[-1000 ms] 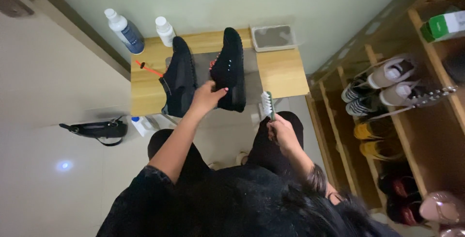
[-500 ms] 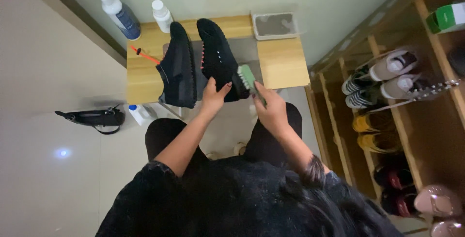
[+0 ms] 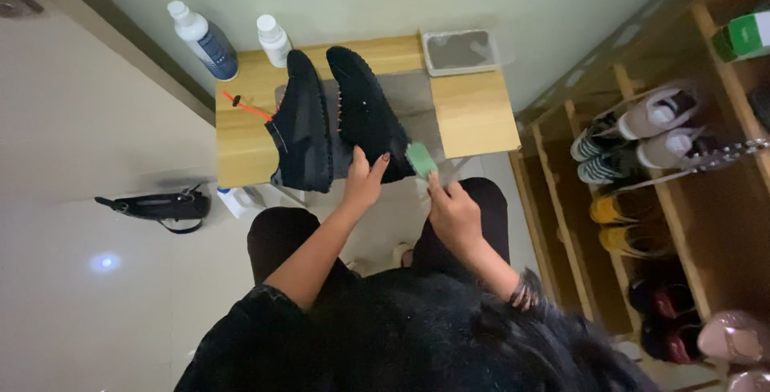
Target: The person scrubs a pair of black sneakers with a green brush on a wooden table. The shoes are held steady with one hand while the other hand brushes the upper fabric and laces. Cleaning supplies and a plastic container are visible on the table.
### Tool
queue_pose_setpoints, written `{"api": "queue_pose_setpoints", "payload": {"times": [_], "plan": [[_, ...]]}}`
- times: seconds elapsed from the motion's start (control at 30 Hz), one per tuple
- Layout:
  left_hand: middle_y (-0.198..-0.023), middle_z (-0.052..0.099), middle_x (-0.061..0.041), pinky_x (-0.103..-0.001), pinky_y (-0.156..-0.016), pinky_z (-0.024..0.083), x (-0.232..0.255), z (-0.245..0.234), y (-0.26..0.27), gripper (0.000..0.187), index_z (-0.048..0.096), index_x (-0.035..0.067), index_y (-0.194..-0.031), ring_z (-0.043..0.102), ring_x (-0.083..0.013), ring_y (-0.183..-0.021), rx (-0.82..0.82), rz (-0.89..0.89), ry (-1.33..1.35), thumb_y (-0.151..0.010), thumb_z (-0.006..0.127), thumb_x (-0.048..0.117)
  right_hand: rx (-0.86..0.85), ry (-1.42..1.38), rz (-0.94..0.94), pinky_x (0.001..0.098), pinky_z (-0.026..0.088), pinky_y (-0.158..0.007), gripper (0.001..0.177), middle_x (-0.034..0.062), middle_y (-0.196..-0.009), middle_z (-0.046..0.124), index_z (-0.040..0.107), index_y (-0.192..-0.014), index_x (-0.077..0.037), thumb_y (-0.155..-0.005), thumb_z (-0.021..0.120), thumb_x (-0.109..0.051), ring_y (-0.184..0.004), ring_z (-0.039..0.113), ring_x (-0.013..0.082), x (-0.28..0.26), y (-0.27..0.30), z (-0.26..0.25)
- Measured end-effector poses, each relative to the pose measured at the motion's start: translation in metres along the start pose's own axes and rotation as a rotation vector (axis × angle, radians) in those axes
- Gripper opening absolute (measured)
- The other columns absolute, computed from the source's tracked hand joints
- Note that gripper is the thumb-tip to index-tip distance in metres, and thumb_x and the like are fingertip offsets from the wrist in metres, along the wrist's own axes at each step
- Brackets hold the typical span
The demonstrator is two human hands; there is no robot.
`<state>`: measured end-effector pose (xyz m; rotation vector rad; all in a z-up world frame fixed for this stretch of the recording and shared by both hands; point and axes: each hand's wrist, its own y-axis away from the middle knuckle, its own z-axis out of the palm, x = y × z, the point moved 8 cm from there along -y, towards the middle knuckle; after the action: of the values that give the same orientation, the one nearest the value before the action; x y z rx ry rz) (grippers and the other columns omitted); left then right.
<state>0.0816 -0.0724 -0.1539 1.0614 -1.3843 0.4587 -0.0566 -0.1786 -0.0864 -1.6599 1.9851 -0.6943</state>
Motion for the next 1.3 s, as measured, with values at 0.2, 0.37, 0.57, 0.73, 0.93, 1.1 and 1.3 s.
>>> {"api": "queue_pose_setpoints", "payload": {"times": [0.2,0.37,0.57,0.73,0.93,1.1,1.3], "plan": [[-0.141,0.02,-0.029,-0.05,-0.108,0.02,0.0,0.0,-0.01,0.076,0.008,-0.008,-0.138,0.021,-0.0367,-0.132,0.027,0.052,-0.064,-0.091,0.045,0.041,-0.216,0.0,-0.033,0.0224,0.044,-0.044,0.033,0.0031,-0.07,0.053,0.064,-0.11,-0.018,-0.078,0.058,-0.017,-0.05,0.055,0.014,-0.002,-0.07,0.054],[-0.14,0.027,-0.025,-0.05,-0.105,0.024,-0.012,0.0,-0.017,0.068,0.015,-0.003,-0.139,0.027,-0.036,-0.13,0.046,0.103,-0.017,-0.093,0.045,0.038,-0.293,-0.051,-0.122,0.0223,0.042,-0.044,0.039,0.0048,-0.067,0.049,0.061,-0.115,-0.014,-0.077,0.056,-0.012,-0.048,0.051,0.016,-0.009,-0.07,0.049],[-0.141,0.02,-0.029,-0.05,-0.106,0.021,-0.005,0.0,-0.016,0.079,0.009,-0.008,-0.138,0.022,-0.0362,-0.132,0.017,0.032,-0.066,-0.09,0.045,0.043,-0.145,0.028,-0.062,0.025,0.041,-0.039,0.035,0.0038,-0.067,0.045,0.062,-0.107,-0.015,-0.073,0.054,-0.014,-0.044,0.048,0.0179,-0.012,-0.016,0.004],[-0.14,0.017,-0.034,-0.051,-0.108,0.018,0.022,-0.001,0.0,0.083,0.006,-0.013,-0.135,0.019,-0.0399,-0.132,0.01,-0.003,-0.096,-0.089,0.042,0.045,-0.161,-0.004,-0.043,0.0222,0.04,-0.038,0.03,0.0028,-0.065,0.045,0.064,-0.102,-0.016,-0.075,0.052,-0.012,-0.04,0.047,0.0157,-0.005,0.0,0.002],[-0.142,0.01,-0.032,-0.049,-0.108,0.014,0.008,0.001,-0.008,0.101,0.0,-0.012,-0.136,0.013,-0.0366,-0.135,-0.029,0.001,-0.064,-0.084,0.044,0.062,-0.067,0.014,-0.13,0.0295,0.04,-0.037,0.038,0.0034,-0.07,0.045,0.056,-0.109,-0.02,-0.072,0.053,-0.013,-0.039,0.047,0.0174,-0.009,-0.061,0.037],[-0.138,0.027,-0.031,-0.047,-0.107,0.022,0.013,-0.005,-0.004,0.079,0.013,-0.011,-0.136,0.027,-0.0369,-0.13,0.069,0.035,-0.092,-0.089,0.045,0.043,-0.15,-0.068,0.031,0.0369,0.046,-0.042,0.039,0.0036,-0.066,0.049,0.064,-0.108,-0.027,-0.073,0.053,-0.014,-0.049,0.056,0.0261,-0.002,-0.124,0.09],[-0.139,0.027,-0.027,-0.046,-0.106,0.024,0.007,-0.002,-0.009,0.083,0.007,-0.008,-0.139,0.03,-0.031,-0.13,0.039,0.028,-0.037,-0.089,0.047,0.045,-0.432,-0.279,0.138,0.0465,0.048,-0.054,0.037,0.015,-0.074,0.055,0.061,-0.115,-0.021,-0.081,0.049,-0.014,-0.066,0.058,0.037,0.012,-0.108,0.097]]}}
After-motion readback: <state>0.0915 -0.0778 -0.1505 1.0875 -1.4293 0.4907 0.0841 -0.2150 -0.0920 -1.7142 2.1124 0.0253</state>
